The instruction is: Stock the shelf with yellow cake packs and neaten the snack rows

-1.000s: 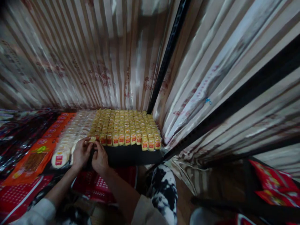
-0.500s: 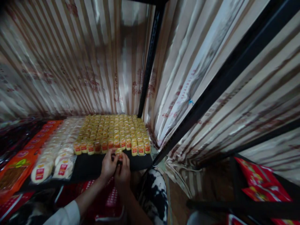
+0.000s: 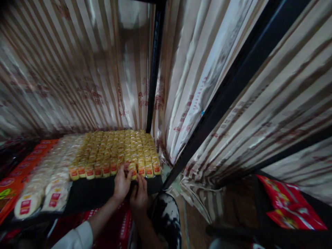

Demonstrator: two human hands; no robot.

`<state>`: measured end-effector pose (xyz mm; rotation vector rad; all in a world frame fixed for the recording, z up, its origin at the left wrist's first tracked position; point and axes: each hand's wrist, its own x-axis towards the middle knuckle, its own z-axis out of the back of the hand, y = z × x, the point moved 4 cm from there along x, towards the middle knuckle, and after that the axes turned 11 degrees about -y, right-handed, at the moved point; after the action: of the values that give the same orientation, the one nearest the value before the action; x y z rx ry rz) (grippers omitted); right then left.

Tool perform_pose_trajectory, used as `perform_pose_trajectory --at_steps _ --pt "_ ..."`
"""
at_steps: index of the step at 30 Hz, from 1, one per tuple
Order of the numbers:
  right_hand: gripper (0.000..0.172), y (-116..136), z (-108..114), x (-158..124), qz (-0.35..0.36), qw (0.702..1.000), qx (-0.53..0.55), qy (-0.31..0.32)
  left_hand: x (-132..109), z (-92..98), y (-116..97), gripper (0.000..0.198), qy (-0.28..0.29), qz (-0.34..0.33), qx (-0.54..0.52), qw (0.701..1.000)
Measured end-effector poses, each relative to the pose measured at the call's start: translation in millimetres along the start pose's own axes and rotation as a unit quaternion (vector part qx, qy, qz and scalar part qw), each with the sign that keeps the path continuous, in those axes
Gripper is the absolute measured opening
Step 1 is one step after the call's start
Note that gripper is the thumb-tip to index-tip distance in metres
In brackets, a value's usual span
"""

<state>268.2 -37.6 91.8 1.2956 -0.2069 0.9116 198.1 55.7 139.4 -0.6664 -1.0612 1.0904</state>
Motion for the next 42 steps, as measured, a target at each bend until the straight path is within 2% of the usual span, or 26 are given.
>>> perform_pose_trajectory --at_steps 7,13,17,24,29,35,42 --pt "0.047 -15.7 0.2 1.9 -0.004 1.000 0.013 0.018 0.1 -11.4 1.9 0.023 0.011 -0.006 0.009 1.000" --pt "0.045 -8.2 1.0 4.3 0.003 1.000 0.003 -0.003 -2.4 -12.5 2.7 0.023 -0.011 -0.032 0.042 0.999" --pt "0.044 -6.4 3.1 7.8 -0.005 1.000 -0.010 -0.011 -3.3 -13.5 1.5 0.022 -0.020 -0.044 0.026 0.998" --pt "0.047 -18.7 3.0 9.5 0.019 0.999 -0.022 0.027 -10.5 -11.3 12.7 0.026 0.009 -0.034 -0.030 0.999" --pt "0.048 -14.5 3.9 9.2 0.024 0.999 -0.034 0.033 -19.4 -7.6 24.9 0.018 0.008 -0.039 -0.012 0.999" --pt "0.045 -8.1 3.9 10.9 0.007 0.998 -0.050 0.027 -21.3 -12.5 22.2 0.019 0.028 -0.060 0.002 0.998" --pt "0.041 -13.4 -3.5 8.3 0.009 0.995 -0.101 0.012 -23.3 -16.8 17.9 0.024 0.049 -0.087 0.009 0.995"
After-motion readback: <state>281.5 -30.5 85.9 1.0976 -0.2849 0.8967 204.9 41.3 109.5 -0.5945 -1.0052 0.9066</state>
